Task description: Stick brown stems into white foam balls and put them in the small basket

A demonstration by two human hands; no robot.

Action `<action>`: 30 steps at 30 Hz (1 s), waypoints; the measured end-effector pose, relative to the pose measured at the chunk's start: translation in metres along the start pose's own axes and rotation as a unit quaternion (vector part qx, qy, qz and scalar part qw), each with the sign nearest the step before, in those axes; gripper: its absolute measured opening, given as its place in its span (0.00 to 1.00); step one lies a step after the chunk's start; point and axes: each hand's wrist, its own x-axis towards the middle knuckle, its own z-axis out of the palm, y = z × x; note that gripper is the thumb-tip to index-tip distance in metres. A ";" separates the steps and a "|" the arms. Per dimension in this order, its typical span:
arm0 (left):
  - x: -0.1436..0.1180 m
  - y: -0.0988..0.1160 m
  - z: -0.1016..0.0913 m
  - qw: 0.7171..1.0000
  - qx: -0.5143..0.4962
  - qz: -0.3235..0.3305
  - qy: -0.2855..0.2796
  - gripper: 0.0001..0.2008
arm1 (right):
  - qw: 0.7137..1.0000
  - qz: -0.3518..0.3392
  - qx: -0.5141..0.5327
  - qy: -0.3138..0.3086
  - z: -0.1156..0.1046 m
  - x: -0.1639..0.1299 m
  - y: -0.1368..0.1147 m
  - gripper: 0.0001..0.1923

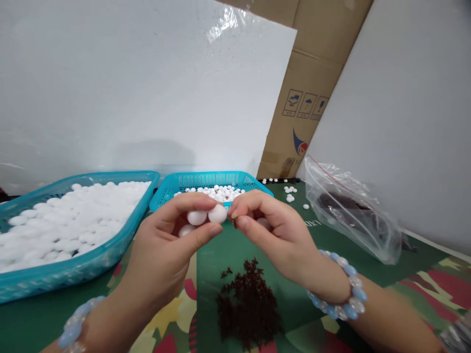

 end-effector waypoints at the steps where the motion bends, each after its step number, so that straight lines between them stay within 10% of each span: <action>1: 0.000 0.000 0.000 1.000 0.001 0.002 0.001 0.09 | 1.000 0.000 0.004 -0.001 0.000 0.000 0.000 0.03; 30: -0.004 0.005 -0.007 0.911 0.325 0.253 -0.020 0.07 | 0.997 0.000 0.076 0.004 0.005 -0.004 0.002 0.04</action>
